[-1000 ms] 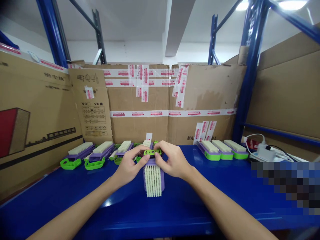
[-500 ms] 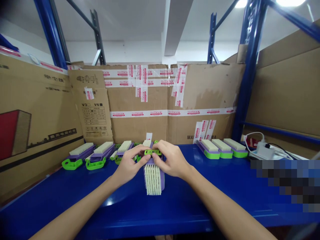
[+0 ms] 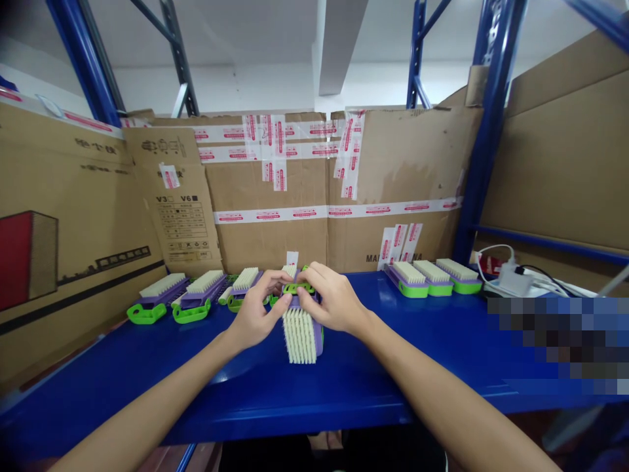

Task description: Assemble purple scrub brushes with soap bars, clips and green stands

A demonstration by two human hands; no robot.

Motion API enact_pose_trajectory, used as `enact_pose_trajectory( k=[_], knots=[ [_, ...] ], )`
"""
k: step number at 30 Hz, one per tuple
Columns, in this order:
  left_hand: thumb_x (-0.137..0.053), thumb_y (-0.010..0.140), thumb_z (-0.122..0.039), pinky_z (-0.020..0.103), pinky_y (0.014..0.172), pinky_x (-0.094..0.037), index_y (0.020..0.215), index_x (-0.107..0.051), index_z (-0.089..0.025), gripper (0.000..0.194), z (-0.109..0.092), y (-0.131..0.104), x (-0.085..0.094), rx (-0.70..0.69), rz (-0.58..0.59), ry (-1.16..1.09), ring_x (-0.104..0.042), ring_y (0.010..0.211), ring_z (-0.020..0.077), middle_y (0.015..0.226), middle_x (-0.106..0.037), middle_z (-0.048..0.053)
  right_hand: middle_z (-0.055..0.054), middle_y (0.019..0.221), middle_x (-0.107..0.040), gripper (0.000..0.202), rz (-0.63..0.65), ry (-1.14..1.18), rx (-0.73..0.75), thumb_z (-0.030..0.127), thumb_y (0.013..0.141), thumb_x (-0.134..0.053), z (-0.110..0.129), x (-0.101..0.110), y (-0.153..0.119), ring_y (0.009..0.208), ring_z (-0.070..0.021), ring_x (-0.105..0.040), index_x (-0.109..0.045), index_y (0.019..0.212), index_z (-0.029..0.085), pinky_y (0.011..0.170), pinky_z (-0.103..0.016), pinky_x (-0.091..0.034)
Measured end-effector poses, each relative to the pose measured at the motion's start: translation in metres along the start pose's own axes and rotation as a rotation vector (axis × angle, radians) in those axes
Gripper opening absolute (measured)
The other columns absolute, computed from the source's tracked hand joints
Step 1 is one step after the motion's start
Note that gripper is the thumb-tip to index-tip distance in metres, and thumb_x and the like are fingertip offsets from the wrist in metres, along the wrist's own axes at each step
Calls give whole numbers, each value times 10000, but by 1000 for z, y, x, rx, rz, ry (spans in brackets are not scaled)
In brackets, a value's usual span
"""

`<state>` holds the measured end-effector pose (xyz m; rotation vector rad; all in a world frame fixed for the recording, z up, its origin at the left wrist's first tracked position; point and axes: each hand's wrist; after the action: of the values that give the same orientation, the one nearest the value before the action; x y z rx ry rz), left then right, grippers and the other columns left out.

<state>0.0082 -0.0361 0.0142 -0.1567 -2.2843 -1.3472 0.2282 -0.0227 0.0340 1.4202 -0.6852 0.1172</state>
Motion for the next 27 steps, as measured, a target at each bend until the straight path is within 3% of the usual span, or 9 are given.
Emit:
enact_pose_trajectory(
  k=[8,16,22,27],
  knots=[
    [-602,1039,-287,300,740,-531,1169,-577,-229,146,-4,1,1,-45,-6,61,-625,779,153,973,-659,17,-35,887,-614,88,3,3,-4,239,1062,-506,0,-2,-1,800,-197,-586,-592,1050,226,720,-344,-486],
    [-594,1032,-244,311,771,-534,1146,-586,-226,115,-5,3,2,-86,1,66,-611,824,157,1045,-651,33,-57,943,-661,101,-2,12,-2,253,1079,-493,-1,-2,-1,849,-214,-630,-591,1086,229,753,-370,-524],
    [-605,1017,-175,313,781,-533,1111,-607,-211,101,-10,6,0,-194,-56,46,-621,959,185,1095,-634,65,-60,958,-637,127,-100,25,7,200,1079,-462,0,-3,-2,868,-216,-611,-583,1107,226,780,-379,-518],
    [-603,1014,-133,330,808,-533,1122,-618,-209,132,-13,7,0,-243,-85,71,-617,956,184,1079,-655,63,-57,947,-632,130,-109,25,11,186,1063,-469,1,-4,-2,856,-220,-599,-584,1106,229,775,-382,-508]
  ],
)
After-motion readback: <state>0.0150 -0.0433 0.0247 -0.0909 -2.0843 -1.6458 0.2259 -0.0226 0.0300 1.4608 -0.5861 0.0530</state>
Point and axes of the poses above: each hand's wrist, its own y-axis towards the middle knuckle, its own x-axis out of the back of the hand, z = x × y
